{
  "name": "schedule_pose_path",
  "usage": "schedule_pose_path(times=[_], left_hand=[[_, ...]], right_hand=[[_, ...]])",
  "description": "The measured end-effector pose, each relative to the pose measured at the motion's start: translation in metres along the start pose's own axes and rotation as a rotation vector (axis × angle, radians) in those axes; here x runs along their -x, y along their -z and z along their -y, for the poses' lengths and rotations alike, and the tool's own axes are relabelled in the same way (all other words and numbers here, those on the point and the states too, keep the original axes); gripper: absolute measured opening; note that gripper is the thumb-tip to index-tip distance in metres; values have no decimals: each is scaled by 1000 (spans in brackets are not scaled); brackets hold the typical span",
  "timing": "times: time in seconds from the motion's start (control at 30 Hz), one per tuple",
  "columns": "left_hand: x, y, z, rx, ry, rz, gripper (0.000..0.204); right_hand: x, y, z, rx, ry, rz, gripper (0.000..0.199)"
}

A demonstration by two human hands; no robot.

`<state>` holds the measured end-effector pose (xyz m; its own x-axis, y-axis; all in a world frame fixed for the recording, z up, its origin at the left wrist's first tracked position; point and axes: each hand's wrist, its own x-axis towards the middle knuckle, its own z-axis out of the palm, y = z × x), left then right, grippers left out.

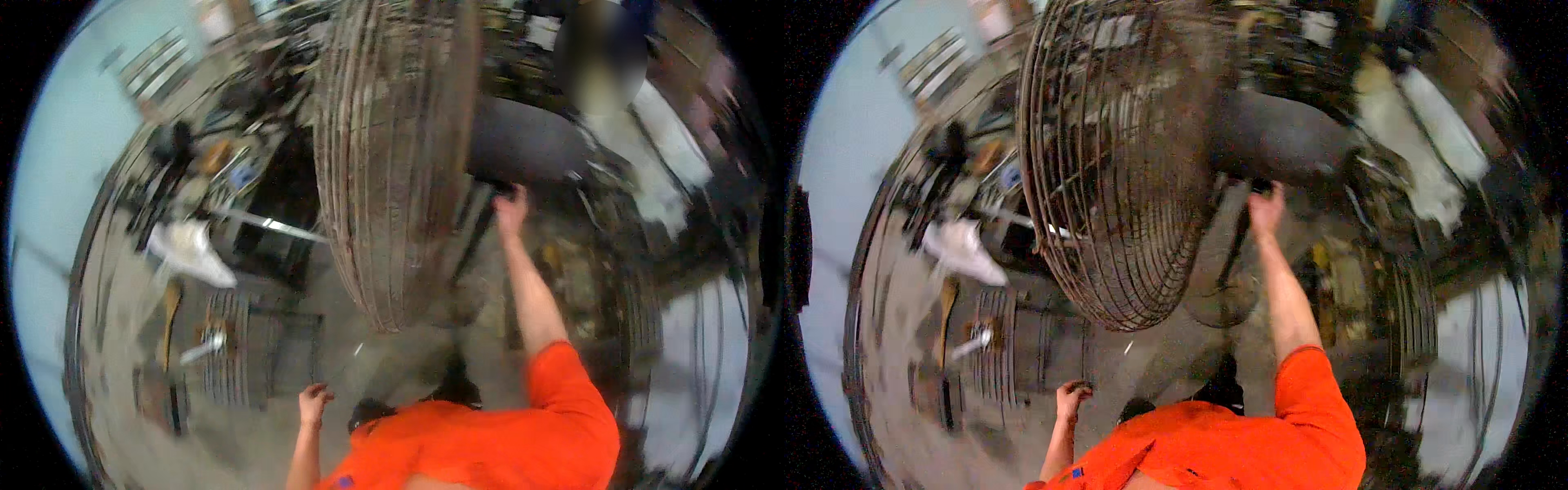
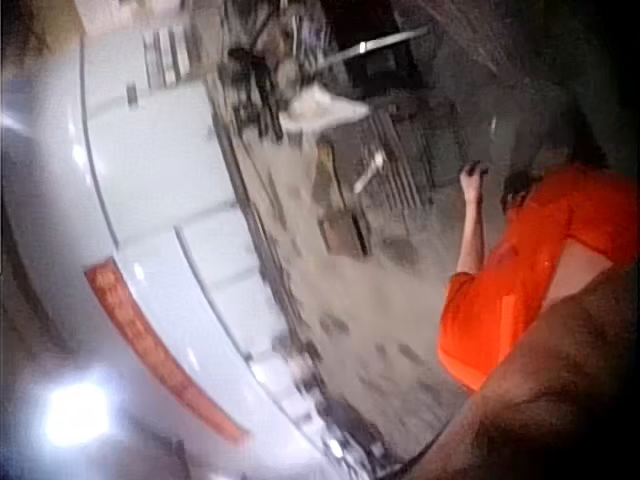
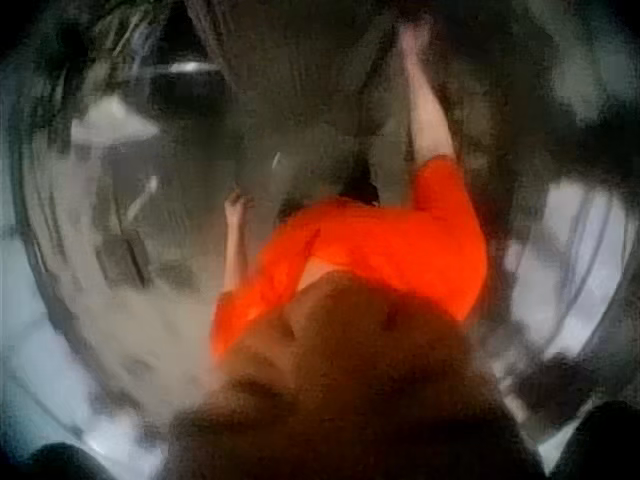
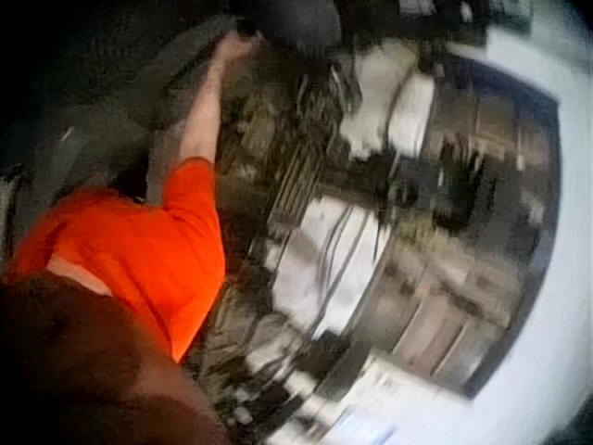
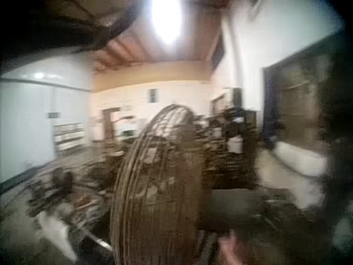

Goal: The person uses a long metal bar to rotate a large cylindrical component on a machine. They repeatedly pick up small metal parts from a wooden block, insert them into the machine, and rotate the component to secure them. The person briefly walks away to retrieve a long metal rod before returning to continue the assembly.

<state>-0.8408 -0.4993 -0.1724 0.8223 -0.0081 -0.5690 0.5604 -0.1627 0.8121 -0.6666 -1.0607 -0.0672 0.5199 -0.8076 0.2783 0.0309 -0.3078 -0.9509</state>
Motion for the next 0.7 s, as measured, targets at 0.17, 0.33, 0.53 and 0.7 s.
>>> schedule_pose_path(times=[0.17, 0.33, 0.53, 0.7], left_hand=[[70, -61, 7, -228, 133, 52, 32], [93, -118, -3, -685, 46, -8, 35], [97, -130, 17, -631, 10, -113, 34], [115, -152, -6, -692, 164, -117, 34]], right_hand=[[-75, -7, -102, -74, 465, 62, 9], [-84, -44, -147, -851, -157, -57, 31], [-81, -35, -116, -474, 411, 60, 26], [-119, -34, -102, 109, 572, -81, 25]])
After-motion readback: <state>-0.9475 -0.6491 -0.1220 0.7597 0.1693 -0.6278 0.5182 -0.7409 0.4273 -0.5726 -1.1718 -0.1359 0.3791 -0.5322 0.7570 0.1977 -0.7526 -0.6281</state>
